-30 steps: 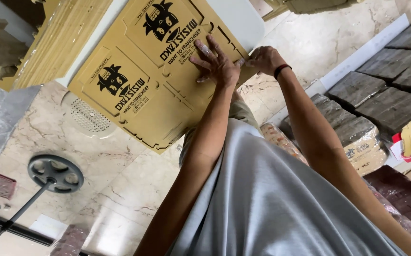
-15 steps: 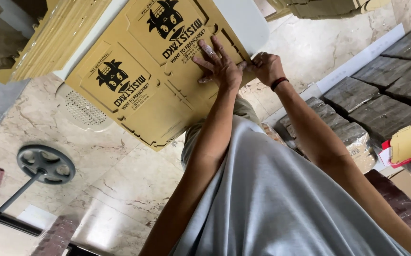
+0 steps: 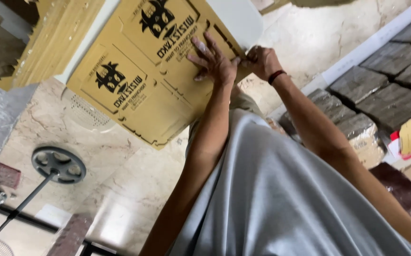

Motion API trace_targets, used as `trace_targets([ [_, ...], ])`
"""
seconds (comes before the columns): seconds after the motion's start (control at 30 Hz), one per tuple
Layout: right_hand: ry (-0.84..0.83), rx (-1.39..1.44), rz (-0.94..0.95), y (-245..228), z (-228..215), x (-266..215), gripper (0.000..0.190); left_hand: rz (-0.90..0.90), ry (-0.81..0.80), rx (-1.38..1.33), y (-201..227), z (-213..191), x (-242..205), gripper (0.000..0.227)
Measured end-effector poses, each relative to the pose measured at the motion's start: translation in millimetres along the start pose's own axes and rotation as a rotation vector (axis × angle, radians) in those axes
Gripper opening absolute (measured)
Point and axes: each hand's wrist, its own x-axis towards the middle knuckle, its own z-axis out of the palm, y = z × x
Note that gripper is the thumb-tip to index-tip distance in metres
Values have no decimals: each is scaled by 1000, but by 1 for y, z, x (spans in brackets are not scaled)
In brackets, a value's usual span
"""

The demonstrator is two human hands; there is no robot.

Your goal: The person uses a knife to cut along the perforated lines of flat cardboard boxes placed on a white table. They separate the cut sections and stack them on the table.

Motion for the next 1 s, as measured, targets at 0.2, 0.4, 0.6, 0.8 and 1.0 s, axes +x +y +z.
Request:
trace_targets([
  [0.2, -289, 332, 636, -30, -14, 5, 19, 9, -56, -13, 0, -10, 9, 149],
  [0.4, 31, 938, 789, -37, 24, -20, 36, -36, -340, -18, 1, -44, 0, 122],
  [0.6, 179, 1118, 892, -39, 41, -15, 29, -33, -344, 37, 10, -46, 0, 133],
  [0.8, 542, 627, 745, -27, 79, -27, 21, -46, -387, 79, 8, -51, -9, 136],
  [1.0, 179, 867, 654, -37, 17, -38, 37, 128, -270, -74, -19, -31, 2, 112],
])
